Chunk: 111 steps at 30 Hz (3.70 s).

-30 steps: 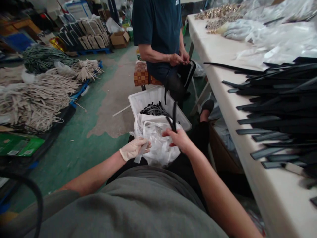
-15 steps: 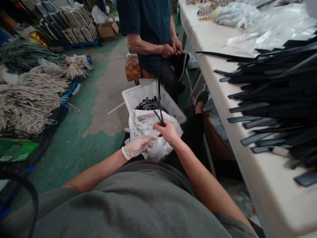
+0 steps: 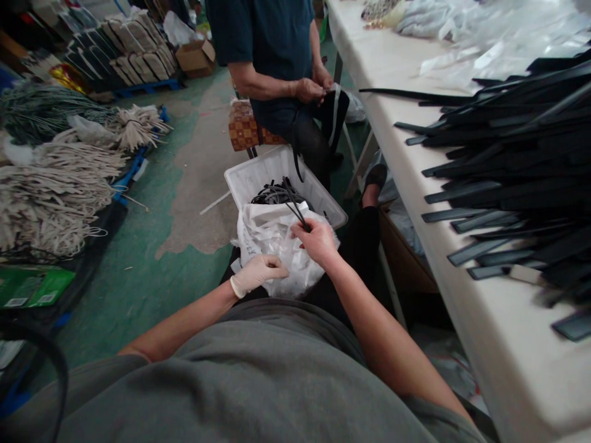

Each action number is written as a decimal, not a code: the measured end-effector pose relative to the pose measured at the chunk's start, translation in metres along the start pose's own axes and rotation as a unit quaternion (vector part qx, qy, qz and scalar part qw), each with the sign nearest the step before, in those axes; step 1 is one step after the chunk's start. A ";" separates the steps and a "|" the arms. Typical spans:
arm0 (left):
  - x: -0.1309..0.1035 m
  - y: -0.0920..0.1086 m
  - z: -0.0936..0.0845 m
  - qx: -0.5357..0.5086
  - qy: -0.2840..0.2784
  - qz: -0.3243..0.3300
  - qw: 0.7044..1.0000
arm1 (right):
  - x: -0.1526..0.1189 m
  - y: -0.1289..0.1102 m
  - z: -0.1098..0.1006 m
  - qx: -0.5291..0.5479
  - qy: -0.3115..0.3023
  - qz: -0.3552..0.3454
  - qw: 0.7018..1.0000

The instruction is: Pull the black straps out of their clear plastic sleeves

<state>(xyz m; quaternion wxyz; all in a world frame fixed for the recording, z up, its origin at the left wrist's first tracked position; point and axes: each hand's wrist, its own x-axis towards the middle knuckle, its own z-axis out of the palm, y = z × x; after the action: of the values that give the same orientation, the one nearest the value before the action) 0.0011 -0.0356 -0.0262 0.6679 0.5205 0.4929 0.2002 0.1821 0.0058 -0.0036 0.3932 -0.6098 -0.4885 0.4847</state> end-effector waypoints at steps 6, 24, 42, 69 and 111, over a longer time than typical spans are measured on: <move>0.001 -0.003 0.005 0.005 0.031 0.003 1.000 | -0.001 -0.003 -0.002 0.036 0.016 0.035 0.999; 0.008 0.006 0.015 -0.220 -0.043 -0.118 0.967 | 0.004 0.011 0.002 0.048 0.016 0.009 0.999; -0.014 0.001 0.022 -0.168 -0.102 -0.129 0.972 | 0.002 0.017 0.000 0.048 0.031 -0.009 0.998; -0.025 0.001 -0.059 -0.578 0.287 -0.070 0.761 | -0.076 0.034 -0.006 -0.005 -0.160 0.061 0.985; -0.027 -0.022 0.003 -0.567 0.196 -0.161 0.784 | -0.063 0.018 0.017 -0.286 -0.016 -0.126 0.950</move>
<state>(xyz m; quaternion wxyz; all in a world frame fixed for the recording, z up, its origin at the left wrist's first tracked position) -0.0132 -0.0665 -0.0335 0.7541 -0.0893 0.4879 0.4305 0.1661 -0.0592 -0.0113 0.2524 -0.6224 -0.6858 0.2805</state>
